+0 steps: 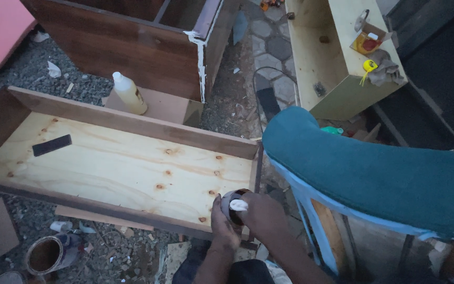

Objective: The person applies a dark wood stain to the edges of a wooden drawer frame using a white cloth. They repeatedly dip the cloth into a small container of stain and wipe the dark finish onto the light-colored wood, working along the sides and corners of the drawer.

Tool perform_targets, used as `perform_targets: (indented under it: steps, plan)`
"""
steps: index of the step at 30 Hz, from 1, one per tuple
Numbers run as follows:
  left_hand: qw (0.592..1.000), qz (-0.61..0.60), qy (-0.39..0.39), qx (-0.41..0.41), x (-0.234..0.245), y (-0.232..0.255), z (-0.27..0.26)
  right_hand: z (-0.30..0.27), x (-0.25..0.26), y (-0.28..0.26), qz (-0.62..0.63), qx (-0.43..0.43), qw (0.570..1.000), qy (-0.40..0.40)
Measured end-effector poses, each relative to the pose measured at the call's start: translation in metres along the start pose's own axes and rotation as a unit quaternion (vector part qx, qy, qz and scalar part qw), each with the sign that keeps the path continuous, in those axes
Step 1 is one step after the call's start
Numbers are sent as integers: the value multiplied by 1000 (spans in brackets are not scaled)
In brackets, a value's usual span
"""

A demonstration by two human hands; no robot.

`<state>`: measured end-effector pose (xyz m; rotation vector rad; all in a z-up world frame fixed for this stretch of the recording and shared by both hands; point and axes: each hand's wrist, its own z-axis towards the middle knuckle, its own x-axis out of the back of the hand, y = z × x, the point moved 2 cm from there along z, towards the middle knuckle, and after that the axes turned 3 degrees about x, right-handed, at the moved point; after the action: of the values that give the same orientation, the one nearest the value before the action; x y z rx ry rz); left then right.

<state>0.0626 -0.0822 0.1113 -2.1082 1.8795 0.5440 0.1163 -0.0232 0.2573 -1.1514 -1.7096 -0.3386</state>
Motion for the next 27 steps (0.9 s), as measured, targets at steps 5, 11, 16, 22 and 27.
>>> perform_targets:
  steps: [5,11,16,22,27]
  plan:
    - [999,-27,-33,22,-1,-3,6,11,-21,18,-9,38,999,24]
    - [997,-11,-78,-2,-10,-3,-16,0,-3,4,1,-4,1000,-8]
    - [1000,-5,-8,17,-6,-7,12,-4,-15,31,141,-29,989,42]
    - [999,-3,-31,10,-8,-15,12,-33,18,26,290,-157,943,45]
    - [1000,-11,-28,1,-8,-18,7,-39,11,32,299,-175,935,70]
